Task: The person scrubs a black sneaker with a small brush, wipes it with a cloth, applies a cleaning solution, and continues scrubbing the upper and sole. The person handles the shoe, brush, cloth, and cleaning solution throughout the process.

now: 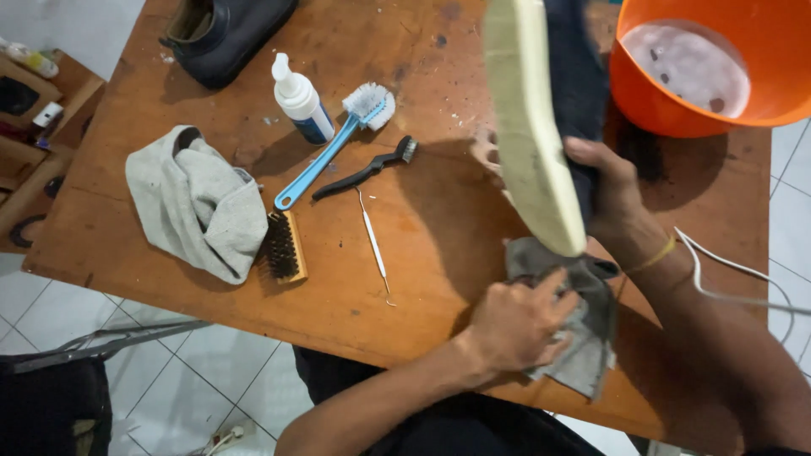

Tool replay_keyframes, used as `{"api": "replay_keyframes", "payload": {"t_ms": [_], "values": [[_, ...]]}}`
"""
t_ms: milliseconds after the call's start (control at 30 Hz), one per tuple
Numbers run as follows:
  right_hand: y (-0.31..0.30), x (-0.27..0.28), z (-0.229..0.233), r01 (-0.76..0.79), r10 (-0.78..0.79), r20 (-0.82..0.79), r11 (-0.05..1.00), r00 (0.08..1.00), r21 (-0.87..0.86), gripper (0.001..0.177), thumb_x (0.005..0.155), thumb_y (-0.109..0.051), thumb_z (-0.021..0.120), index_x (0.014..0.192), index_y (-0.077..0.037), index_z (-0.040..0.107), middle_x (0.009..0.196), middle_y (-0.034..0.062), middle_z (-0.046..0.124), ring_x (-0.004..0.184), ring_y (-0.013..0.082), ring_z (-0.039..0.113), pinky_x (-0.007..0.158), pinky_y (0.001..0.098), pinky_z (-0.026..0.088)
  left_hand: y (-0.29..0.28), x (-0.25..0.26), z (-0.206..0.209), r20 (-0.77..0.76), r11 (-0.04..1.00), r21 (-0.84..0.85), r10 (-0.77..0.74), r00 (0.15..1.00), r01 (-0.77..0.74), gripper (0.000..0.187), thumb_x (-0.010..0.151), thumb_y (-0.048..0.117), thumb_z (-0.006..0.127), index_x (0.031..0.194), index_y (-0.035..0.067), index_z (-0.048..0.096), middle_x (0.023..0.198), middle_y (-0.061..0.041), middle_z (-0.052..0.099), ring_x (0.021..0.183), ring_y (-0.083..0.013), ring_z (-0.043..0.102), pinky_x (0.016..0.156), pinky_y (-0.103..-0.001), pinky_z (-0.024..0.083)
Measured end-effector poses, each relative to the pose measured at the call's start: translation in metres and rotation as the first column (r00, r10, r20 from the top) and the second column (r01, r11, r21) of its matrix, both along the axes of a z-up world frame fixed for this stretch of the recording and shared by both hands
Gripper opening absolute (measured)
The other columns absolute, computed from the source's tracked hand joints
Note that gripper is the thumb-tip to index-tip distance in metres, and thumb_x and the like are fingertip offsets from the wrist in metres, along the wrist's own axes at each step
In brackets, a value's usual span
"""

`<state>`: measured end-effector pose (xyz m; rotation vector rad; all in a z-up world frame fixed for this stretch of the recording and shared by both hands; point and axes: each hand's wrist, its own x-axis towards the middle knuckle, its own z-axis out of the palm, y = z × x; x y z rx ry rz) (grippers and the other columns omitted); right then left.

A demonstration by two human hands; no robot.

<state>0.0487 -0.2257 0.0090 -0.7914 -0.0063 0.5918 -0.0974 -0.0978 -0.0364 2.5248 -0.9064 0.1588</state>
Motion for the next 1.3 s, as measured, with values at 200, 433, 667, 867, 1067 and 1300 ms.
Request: {"api": "replay_keyframes", "payload": {"t_ms": [200, 433, 667, 867, 1067, 1300], "values": [[0.083, 0.002, 0.041, -0.061, 0.052, -0.071, 0.990, 0.996, -0.128, 0.062, 0.080, -0.029, 0.066, 0.130, 0.007, 0.060, 0.115, 0.0199, 0.071, 0.107, 0.0319, 0.070, 0.090, 0.0457, 0.060, -0.066, -0.021, -0.028, 0.041, 0.997, -0.054, 0.065, 0.997, -0.063, 0.024, 0.087, 0.038, 0.063, 0.108, 0.025, 0.062, 0.108, -0.005, 0.056, 0.074, -0.0246, 0.060, 0.059, -0.040, 0.044], [0.081, -0.005, 0.009, -0.001, -0.062, -0.222, 0.962, 0.973, -0.272, 0.064, 0.080, -0.030, 0.062, 0.130, 0.010, 0.060, 0.114, 0.0249, 0.071, 0.103, 0.0329, 0.070, 0.089, 0.0438, 0.060, -0.017, -0.010, -0.009, -0.119, 0.901, -0.347, -0.318, 0.941, 0.261, 0.057, 0.086, 0.054, 0.051, 0.118, 0.007, 0.062, 0.124, -0.026, 0.060, 0.106, -0.0444, 0.064, 0.087, -0.055, 0.051], [0.032, -0.001, -0.004, 0.103, -0.021, 0.184, 0.886, 0.983, -0.452, 0.055, 0.081, -0.021, 0.062, 0.122, 0.017, 0.062, 0.110, 0.0275, 0.072, 0.094, 0.0343, 0.073, 0.087, 0.0379, 0.060, 0.125, 0.064, 0.085, -0.116, 0.359, -0.897, 0.368, 0.923, -0.256, 0.016, 0.101, 0.008, 0.057, 0.117, 0.007, 0.057, 0.094, -0.011, 0.064, 0.081, -0.0190, 0.065, 0.073, -0.031, 0.057], [0.009, 0.017, -0.047, 0.170, -0.069, 0.208, 0.839, 0.976, -0.517, 0.058, 0.070, -0.020, 0.070, 0.123, 0.003, 0.061, 0.102, 0.0120, 0.073, 0.078, 0.0187, 0.068, 0.066, 0.0271, 0.054, 0.224, 0.159, 0.014, 0.125, 0.533, -0.542, 0.816, 0.565, -0.650, 0.112, 0.090, 0.053, 0.099, 0.158, 0.010, 0.021, 0.163, -0.016, 0.039, 0.155, -0.0368, 0.031, 0.130, -0.057, 0.029], [0.025, 0.013, -0.010, -0.002, 0.050, 0.110, 0.919, 0.993, -0.394, 0.074, 0.069, -0.020, 0.065, 0.134, 0.014, 0.056, 0.116, 0.0329, 0.070, 0.105, 0.0397, 0.072, 0.094, 0.0423, 0.057, 0.221, 0.171, -0.016, -0.058, 0.524, -0.488, 0.779, 0.624, -0.699, 0.107, 0.093, 0.027, 0.095, 0.159, 0.004, 0.014, 0.165, -0.028, 0.028, 0.155, -0.0462, 0.028, 0.128, -0.055, 0.026], [0.013, 0.021, -0.057, 0.156, -0.149, 0.047, 0.920, 0.988, -0.360, 0.035, 0.072, -0.012, 0.073, 0.102, 0.001, 0.061, 0.053, 0.0175, 0.055, 0.036, 0.0217, 0.058, 0.032, 0.0315, 0.049, 0.207, 0.162, -0.004, -0.047, 0.507, -0.415, 0.817, 0.574, -0.755, 0.088, 0.097, 0.011, 0.076, 0.161, 0.009, 0.016, 0.156, -0.029, 0.042, 0.142, -0.0490, 0.047, 0.117, -0.059, 0.037]]}}
